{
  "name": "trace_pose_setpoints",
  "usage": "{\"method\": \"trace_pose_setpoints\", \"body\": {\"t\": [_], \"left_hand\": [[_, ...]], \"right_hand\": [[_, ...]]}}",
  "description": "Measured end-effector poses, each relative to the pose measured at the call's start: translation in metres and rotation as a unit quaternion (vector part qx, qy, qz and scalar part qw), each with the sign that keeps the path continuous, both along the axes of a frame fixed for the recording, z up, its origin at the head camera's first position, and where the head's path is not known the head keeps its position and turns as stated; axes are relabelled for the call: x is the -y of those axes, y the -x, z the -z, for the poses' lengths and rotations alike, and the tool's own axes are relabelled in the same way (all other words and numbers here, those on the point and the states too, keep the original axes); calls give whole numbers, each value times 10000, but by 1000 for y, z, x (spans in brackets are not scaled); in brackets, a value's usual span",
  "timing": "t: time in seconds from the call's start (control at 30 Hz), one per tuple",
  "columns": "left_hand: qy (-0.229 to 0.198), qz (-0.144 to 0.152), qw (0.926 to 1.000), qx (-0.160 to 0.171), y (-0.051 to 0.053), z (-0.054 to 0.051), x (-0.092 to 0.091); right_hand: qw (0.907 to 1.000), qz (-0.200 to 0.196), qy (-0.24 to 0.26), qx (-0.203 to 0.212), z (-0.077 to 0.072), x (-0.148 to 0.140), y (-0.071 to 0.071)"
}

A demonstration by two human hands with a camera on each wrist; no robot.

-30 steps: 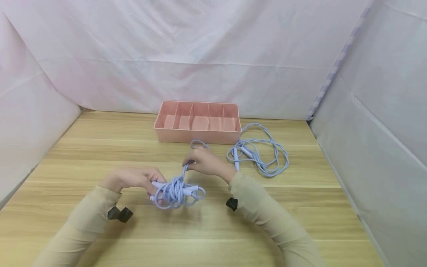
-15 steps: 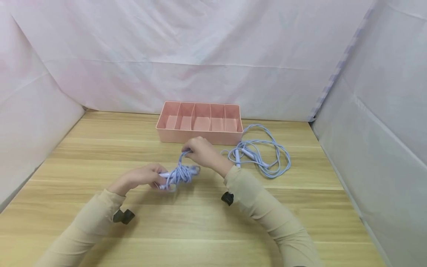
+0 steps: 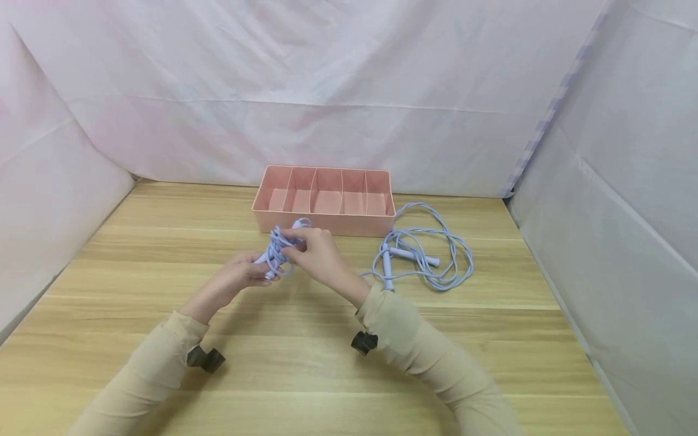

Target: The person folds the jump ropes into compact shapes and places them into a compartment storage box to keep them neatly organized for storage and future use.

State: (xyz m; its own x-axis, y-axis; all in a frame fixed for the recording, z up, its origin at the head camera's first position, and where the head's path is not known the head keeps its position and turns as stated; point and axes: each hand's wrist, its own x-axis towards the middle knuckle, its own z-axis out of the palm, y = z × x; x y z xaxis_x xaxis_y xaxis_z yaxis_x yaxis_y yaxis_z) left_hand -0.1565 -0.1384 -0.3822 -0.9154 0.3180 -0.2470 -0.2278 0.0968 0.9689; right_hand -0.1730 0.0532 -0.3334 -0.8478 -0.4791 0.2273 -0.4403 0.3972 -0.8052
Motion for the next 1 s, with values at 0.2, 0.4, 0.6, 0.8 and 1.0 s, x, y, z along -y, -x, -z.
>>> {"method": "trace_pose_setpoints", "body": {"t": [0.2, 0.4, 0.6, 0.8, 1.0], "left_hand": [[-746, -174, 9970, -74, 1, -1, 1], [-1890, -391, 9812, 83, 5, 0, 8], [-2464, -393, 9683, 111, 5, -3, 16], [-2629, -255, 9644, 123, 4, -3, 17], [-2714, 118, 9622, -172, 0, 0, 16]], "right_hand": [[9987, 380, 215, -270, 3, 1, -12], [9998, 121, -161, -51, 12, -5, -21], [9987, 19, -505, 30, 20, -17, -22], [9962, -194, -782, -323, 20, -26, -17], [9767, 117, -1662, -1354, 19, -33, -13]]}}
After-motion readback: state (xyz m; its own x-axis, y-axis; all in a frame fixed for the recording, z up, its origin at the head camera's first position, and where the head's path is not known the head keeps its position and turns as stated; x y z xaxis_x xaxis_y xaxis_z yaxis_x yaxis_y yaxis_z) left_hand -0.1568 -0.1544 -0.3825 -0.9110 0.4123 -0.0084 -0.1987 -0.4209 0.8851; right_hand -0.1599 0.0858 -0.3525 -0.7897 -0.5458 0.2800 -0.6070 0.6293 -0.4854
